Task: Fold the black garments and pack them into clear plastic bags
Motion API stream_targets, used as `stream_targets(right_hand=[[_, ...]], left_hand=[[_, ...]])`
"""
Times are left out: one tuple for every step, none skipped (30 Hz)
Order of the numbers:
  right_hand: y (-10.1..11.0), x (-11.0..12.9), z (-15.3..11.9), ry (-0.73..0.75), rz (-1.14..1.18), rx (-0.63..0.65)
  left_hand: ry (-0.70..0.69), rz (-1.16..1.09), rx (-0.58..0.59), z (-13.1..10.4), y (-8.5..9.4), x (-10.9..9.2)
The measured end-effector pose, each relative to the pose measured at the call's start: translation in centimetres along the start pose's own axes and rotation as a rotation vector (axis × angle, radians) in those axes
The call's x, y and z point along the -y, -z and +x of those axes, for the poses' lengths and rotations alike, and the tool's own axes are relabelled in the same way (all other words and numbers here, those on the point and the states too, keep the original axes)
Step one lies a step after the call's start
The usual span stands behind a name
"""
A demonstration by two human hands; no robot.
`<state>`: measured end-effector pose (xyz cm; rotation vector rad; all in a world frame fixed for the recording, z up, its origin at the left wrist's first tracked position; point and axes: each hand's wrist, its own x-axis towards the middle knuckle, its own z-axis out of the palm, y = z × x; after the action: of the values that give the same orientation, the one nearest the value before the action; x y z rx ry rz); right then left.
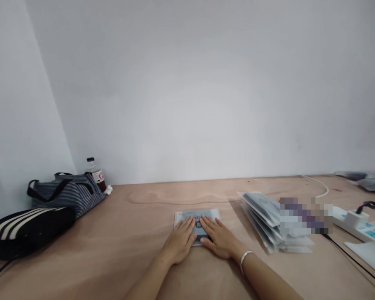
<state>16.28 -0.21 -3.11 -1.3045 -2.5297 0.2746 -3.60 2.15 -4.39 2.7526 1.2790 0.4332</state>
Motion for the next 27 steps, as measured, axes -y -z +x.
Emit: stream_targets(right_hand=[[0.1,0.0,0.0,-0.001,0.005,0.001],[0.2,0.1,0.0,0.002,0.009,0.002],[0.3,0.1,-0.1,0.009,0.01,0.005],[0.4,0.1,-0.1,0.017,0.007,0.008],[0.5,0.2,-0.2,0.025,0.0,0.012],[0.6,0.2,-0.2,0.034,-0.01,0.013],[0.7,0.3,-0.3,0.044,-0.022,0.011],[0.8,0.3,-0.3,0.054,-0.034,0.002],[0.8,0.4,-0.4,0.066,-0.047,-0.015],[0.8,0.6,-0.4,0.078,-0.06,-0.036],[0.8,0.7,-0.4,0.09,-0.077,-0.059],[0.8,0.8,-0.3,0.096,-0.098,-0.08],[0.7,1.0,-0.2,0.098,-0.125,-0.098],[0.6,1.1,-0.2,0.095,-0.156,-0.113],[0.5,1.2,-0.1,0.085,-0.191,-0.128],[0.5,1.2,0.0,0.069,-0.23,-0.143],[0.5,1.3,0.0,0.049,-0.27,-0.164],[0.7,1.3,0.0,0.028,-0.309,-0.191],[1.0,1.3,-0.1,0.002,-0.35,-0.225],[1.5,1.4,-0.2,-0.035,-0.392,-0.273],[2.1,1.4,-0.4,-0.087,-0.436,-0.333],[2.9,1.3,-0.6,-0.154,-0.481,-0.4],[3.8,1.3,-0.9,-0.241,-0.524,-0.474],[4.9,1.1,-1.2,-0.341,-0.562,-0.545],[5.9,0.8,-1.6,-0.443,-0.592,-0.605],[7.0,0.5,-1.9,-0.543,-0.612,-0.656],[8.0,0.0,-2.3,-0.64,-0.622,-0.702]], left_hand=[[0.003,-0.012,-0.001,0.1,0.0,0.0],[0.007,-0.028,-0.002,0.1,-0.1,0.1],[0.014,-0.049,-0.003,0.2,-0.1,0.1],[0.023,-0.076,-0.003,0.2,-0.2,0.2],[0.035,-0.11,-0.005,0.2,-0.2,0.2],[0.048,-0.154,-0.009,0.2,-0.2,0.2],[0.063,-0.209,-0.02,0.2,-0.2,0.2],[0.079,-0.276,-0.039,0.2,-0.1,0.3],[0.101,-0.357,-0.073,0.1,-0.1,0.4],[0.129,-0.447,-0.123,0.0,0.0,0.5],[0.164,-0.54,-0.189,0.0,0.1,0.6],[0.216,-0.635,-0.277,-0.1,0.2,0.9],[0.279,-0.72,-0.375,-0.1,0.2,1.2],[0.346,-0.788,-0.467,-0.1,0.2,1.5],[0.409,-0.834,-0.547,0.0,0.2,1.9],[0.465,-0.862,-0.605,0.1,0.1,2.3],[0.511,-0.876,-0.641,0.2,0.0,2.7],[0.543,-0.881,-0.658,0.3,-0.1,3.1],[0.562,-0.881,-0.66,0.4,-0.2,3.3],[0.576,-0.882,-0.661,0.5,-0.3,3.4],[0.583,-0.879,-0.656,0.5,-0.4,3.5],[0.583,-0.871,-0.645,0.6,-0.5,3.4],[0.579,-0.858,-0.63,0.5,-0.5,3.3],[0.572,-0.841,-0.611,0.5,-0.5,3.1],[0.564,-0.821,-0.591,0.4,-0.4,3.0],[0.557,-0.801,-0.57,0.4,-0.4,2.8],[0.55,-0.779,-0.549,0.3,-0.4,2.7]])
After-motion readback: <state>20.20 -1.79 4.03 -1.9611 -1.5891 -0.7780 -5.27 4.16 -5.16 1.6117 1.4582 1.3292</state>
